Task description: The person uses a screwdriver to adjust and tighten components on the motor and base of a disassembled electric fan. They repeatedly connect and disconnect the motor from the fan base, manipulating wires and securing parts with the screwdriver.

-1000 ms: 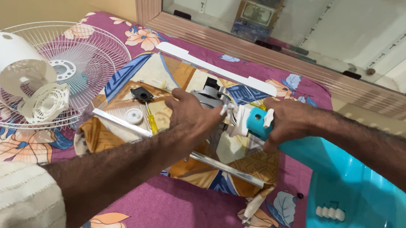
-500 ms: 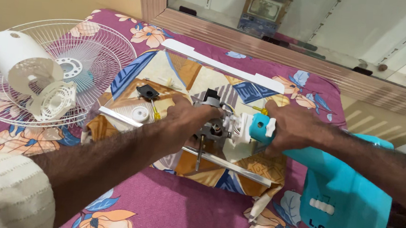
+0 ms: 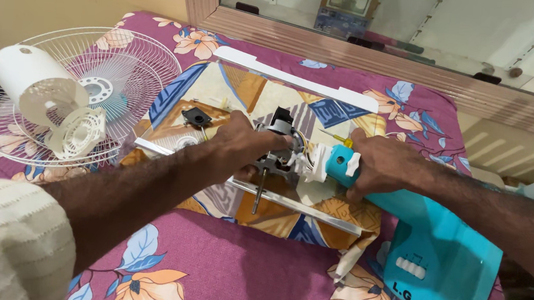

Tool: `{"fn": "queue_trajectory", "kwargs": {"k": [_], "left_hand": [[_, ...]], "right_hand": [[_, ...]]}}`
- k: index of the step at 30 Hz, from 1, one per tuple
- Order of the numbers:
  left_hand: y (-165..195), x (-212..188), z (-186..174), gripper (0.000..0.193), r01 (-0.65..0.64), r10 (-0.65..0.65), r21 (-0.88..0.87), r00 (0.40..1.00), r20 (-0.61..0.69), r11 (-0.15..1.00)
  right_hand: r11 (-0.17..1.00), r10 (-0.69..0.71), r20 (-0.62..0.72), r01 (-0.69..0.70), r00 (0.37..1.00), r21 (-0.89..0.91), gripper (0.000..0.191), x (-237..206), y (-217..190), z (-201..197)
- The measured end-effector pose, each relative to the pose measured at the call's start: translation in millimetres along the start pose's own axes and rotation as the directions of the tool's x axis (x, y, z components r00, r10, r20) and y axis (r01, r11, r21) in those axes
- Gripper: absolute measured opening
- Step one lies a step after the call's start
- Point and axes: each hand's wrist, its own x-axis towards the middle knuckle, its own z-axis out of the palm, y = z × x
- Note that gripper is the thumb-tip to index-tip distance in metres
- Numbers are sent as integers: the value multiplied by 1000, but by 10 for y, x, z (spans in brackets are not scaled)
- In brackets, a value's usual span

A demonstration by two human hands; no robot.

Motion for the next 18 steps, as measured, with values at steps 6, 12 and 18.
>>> {"fn": "queue_trajectory", "kwargs": {"k": [6, 12, 18], "left_hand": [[-3, 100, -166, 47, -64, 38, 159, 986, 160, 985], [-241, 184, -360, 47, -817, 649, 296, 574, 499, 495], [39, 266, -258, 47, -447, 343, 161, 832, 437, 880]], "right_hand": [[997, -57, 66, 54, 996, 50, 106, 95, 140, 7], [969, -30, 98, 4, 995, 247, 102, 86, 240, 54], [940, -124, 12, 114, 992, 322, 92, 35, 313, 97]]}}
